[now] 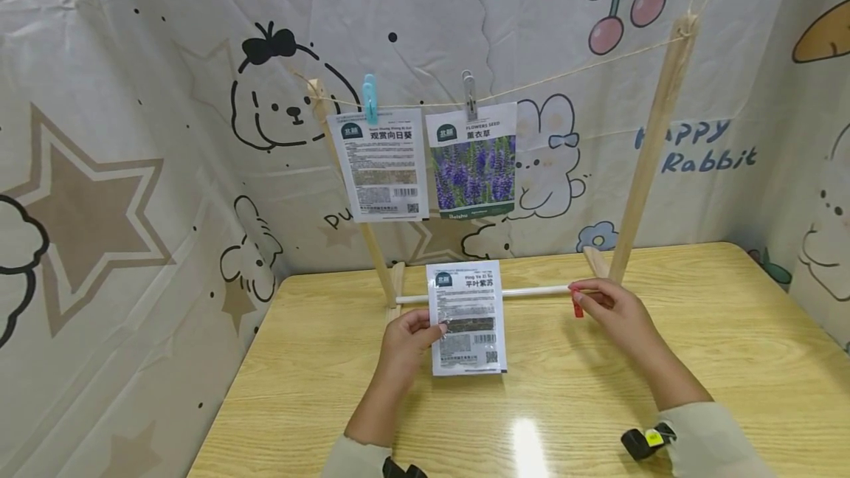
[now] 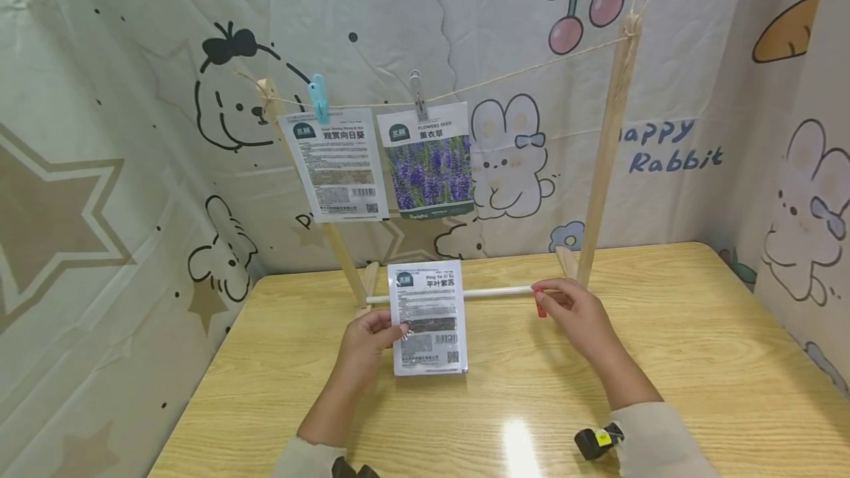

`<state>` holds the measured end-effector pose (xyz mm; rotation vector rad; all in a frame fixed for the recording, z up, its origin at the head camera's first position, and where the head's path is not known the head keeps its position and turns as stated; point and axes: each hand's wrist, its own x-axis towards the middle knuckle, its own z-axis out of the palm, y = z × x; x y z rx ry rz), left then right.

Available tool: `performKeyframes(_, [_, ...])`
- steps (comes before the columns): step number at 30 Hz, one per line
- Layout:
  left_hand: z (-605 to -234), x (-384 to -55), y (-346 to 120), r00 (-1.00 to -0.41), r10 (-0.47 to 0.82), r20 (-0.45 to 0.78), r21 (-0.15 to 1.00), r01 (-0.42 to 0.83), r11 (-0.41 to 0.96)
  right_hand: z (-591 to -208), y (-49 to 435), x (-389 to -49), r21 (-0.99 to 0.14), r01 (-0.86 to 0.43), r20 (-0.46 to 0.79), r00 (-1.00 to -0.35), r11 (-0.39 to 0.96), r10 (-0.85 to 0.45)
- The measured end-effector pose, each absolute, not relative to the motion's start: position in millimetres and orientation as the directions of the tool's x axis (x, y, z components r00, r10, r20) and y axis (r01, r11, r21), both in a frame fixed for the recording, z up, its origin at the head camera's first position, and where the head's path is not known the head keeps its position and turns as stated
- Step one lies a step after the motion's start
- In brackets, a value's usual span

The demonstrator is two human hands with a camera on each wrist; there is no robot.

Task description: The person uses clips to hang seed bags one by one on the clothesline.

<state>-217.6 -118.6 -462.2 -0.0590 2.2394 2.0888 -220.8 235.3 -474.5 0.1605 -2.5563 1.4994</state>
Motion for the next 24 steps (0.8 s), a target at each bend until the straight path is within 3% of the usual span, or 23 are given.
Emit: performKeyframes(24, [-447.1, -220.2, -113.7, -0.998, 0.049, -0.039, 0.999, -0.037, 0.034, -460.7, 239.5, -219.1, -0.830, -0.168, 0.198, -0.980, 0.531, 0.000])
